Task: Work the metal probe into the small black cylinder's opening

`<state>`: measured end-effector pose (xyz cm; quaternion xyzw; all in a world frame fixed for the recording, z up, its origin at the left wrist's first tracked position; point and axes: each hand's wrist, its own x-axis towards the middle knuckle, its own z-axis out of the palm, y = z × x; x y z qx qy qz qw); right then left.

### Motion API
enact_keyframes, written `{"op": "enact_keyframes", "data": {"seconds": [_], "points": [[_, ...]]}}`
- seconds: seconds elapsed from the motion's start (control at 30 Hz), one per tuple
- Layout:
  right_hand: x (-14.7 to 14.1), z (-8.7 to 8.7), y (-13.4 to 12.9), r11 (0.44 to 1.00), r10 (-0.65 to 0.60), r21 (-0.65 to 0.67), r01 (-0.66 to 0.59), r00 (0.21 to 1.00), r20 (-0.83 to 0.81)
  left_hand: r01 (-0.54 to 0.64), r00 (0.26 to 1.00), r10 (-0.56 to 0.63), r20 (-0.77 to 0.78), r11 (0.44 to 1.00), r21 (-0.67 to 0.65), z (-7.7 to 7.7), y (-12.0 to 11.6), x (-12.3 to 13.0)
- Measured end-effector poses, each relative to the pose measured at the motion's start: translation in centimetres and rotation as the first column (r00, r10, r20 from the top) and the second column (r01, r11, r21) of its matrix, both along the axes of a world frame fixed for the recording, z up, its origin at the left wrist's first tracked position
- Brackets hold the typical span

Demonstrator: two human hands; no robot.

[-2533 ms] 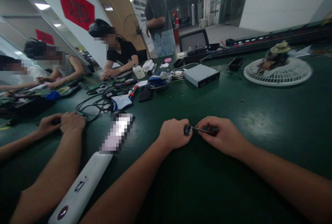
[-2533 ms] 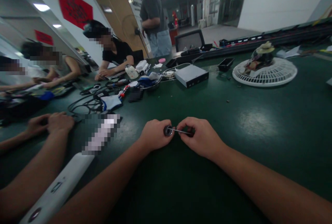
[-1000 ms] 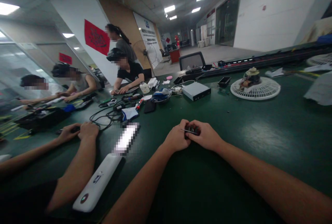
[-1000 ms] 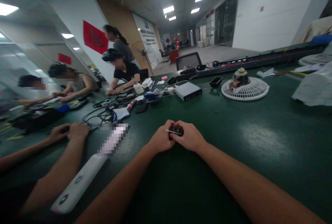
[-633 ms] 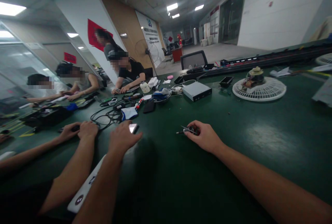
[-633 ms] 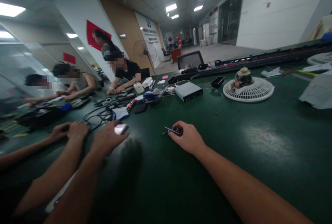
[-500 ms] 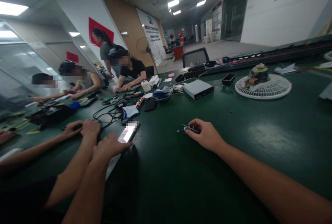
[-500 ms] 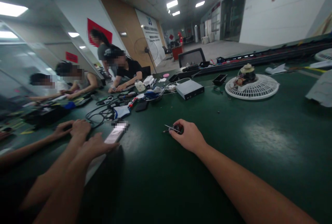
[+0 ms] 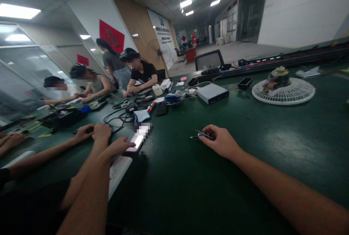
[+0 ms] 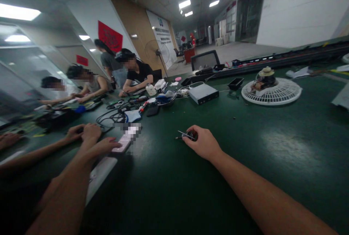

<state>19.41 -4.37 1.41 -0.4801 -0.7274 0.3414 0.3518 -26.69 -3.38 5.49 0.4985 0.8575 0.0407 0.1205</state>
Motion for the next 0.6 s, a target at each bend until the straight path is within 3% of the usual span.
{"op": "enact_keyframes", "data": {"seconds": [0.13, 0.33, 0.5, 0.6], "points": [[0.0, -0.1, 0.1, 1.000, 0.011, -0.005, -0.011, 1.000, -0.001, 0.055, 0.987, -0.045, 0.155, 0.996, -0.063, 0.4, -0.9, -1.1], [0.1, -0.2, 0.0, 1.000, 0.011, -0.011, -0.011, 1.000, 0.000, 0.030, 0.972, -0.021, 0.234, 0.999, -0.038, 0.2, -1.4, -0.9], [0.0, -0.3, 0.1, 1.000, 0.008, 0.000, -0.008, 1.000, -0.002, 0.024, 0.974, -0.028, 0.225, 0.999, 0.021, 0.9, -2.0, 0.0], [0.0, -0.3, 0.1, 1.000, 0.015, 0.007, -0.015, 1.000, -0.007, -0.001, 0.995, -0.008, 0.104, 0.996, 0.087, 1.4, -2.0, 0.7]]}}
